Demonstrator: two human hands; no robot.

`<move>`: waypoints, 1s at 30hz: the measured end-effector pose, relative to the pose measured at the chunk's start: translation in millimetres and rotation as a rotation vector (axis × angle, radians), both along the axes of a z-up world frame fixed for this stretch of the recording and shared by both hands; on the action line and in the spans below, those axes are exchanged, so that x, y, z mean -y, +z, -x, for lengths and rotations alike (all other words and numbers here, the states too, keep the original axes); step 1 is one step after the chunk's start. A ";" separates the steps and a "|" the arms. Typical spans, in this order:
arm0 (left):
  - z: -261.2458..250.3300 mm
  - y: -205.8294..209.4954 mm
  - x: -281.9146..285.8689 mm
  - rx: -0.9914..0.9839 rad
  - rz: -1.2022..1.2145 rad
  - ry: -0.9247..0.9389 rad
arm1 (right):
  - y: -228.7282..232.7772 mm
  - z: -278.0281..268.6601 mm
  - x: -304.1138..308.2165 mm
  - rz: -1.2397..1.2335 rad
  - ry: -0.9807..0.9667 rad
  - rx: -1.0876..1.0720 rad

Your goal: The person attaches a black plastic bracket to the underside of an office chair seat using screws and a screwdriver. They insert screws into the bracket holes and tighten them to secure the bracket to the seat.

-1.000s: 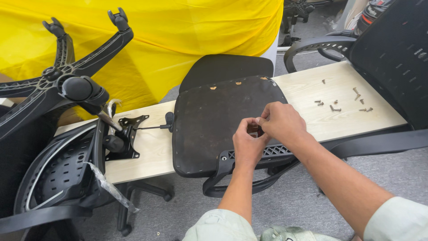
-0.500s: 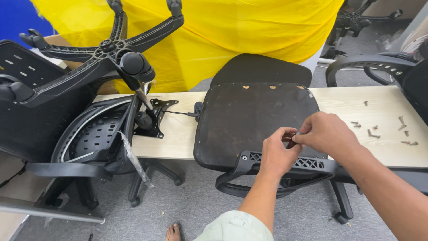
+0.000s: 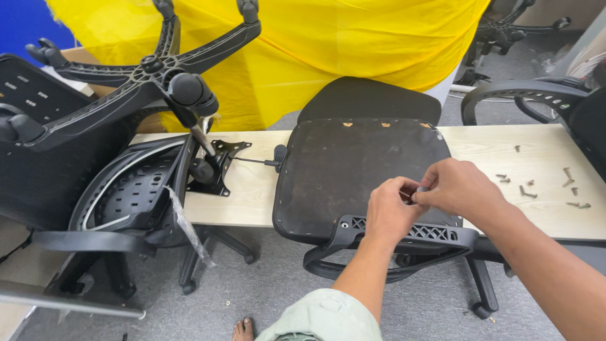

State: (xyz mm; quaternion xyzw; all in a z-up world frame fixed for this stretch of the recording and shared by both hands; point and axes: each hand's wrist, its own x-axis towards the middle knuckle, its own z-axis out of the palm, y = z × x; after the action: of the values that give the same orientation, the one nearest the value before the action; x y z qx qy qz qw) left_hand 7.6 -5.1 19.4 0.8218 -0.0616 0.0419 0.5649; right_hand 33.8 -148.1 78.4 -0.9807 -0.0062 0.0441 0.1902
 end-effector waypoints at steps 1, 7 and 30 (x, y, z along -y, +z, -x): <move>-2.1 -2.2 -3.0 0.019 0.006 -0.031 | -0.7 0.6 1.1 0.017 -0.026 -0.021; -15.4 -4.4 -19.8 0.057 0.038 -0.157 | 8.2 -1.1 -12.4 0.082 -0.099 -0.023; -10.2 6.5 -8.0 -0.030 0.064 0.026 | -9.5 9.1 -26.2 -0.225 -0.151 0.158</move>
State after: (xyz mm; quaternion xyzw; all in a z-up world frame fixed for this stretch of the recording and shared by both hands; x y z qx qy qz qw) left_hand 17.8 2.9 25.9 0.8045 -0.0410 0.0389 0.5913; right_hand 24.7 -121.9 68.9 -0.9513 0.0474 -0.0486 0.3005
